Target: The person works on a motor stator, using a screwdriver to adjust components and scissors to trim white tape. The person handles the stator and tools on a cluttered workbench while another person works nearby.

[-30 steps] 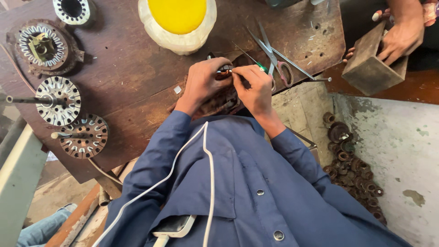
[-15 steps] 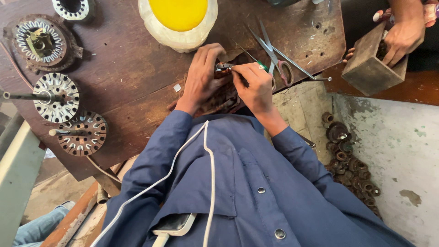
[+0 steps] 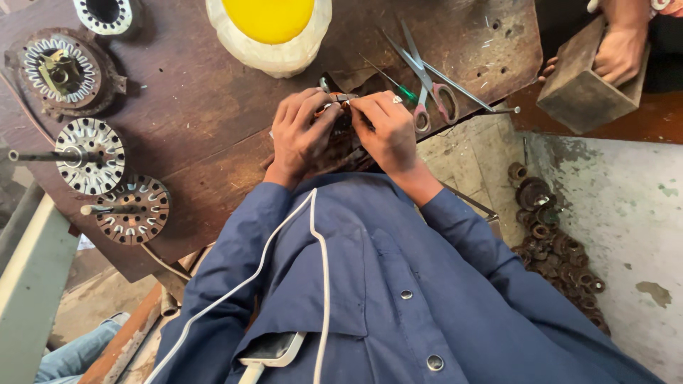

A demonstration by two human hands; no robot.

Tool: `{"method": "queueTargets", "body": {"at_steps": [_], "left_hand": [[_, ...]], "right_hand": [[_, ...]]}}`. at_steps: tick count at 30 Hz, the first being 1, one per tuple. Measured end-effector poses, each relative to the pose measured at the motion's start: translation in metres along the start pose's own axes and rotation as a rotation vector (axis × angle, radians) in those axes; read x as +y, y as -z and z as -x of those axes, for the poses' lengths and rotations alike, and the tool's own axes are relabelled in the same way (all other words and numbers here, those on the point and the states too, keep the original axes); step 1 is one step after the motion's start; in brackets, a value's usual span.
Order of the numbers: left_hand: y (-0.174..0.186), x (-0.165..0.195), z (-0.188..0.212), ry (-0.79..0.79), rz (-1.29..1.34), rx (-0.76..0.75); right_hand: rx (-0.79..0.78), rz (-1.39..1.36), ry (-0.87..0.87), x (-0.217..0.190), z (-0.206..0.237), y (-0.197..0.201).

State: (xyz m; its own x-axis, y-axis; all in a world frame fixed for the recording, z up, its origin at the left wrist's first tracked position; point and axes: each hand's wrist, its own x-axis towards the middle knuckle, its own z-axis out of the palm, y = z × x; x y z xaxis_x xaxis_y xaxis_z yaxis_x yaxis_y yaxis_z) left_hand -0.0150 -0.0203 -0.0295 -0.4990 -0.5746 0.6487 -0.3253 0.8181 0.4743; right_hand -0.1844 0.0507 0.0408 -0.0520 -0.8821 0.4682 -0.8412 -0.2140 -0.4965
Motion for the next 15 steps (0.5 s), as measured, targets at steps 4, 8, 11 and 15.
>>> {"method": "queueTargets", "body": {"at_steps": [4,8,11,15], "left_hand": [[-0.003,0.009,0.001,0.030,-0.154,-0.038],[-0.008,0.012,0.004,0.081,-0.194,-0.097],[-0.009,0.008,0.007,0.090,-0.151,-0.092],[-0.011,0.004,0.010,0.056,-0.096,-0.067]], "right_hand": [[0.011,-0.014,0.032,0.003,0.001,0.000],[0.014,-0.018,0.055,0.004,0.003,-0.001],[-0.001,-0.017,0.063,0.004,0.004,-0.001],[-0.038,0.006,0.086,0.005,0.004,0.000]]}}
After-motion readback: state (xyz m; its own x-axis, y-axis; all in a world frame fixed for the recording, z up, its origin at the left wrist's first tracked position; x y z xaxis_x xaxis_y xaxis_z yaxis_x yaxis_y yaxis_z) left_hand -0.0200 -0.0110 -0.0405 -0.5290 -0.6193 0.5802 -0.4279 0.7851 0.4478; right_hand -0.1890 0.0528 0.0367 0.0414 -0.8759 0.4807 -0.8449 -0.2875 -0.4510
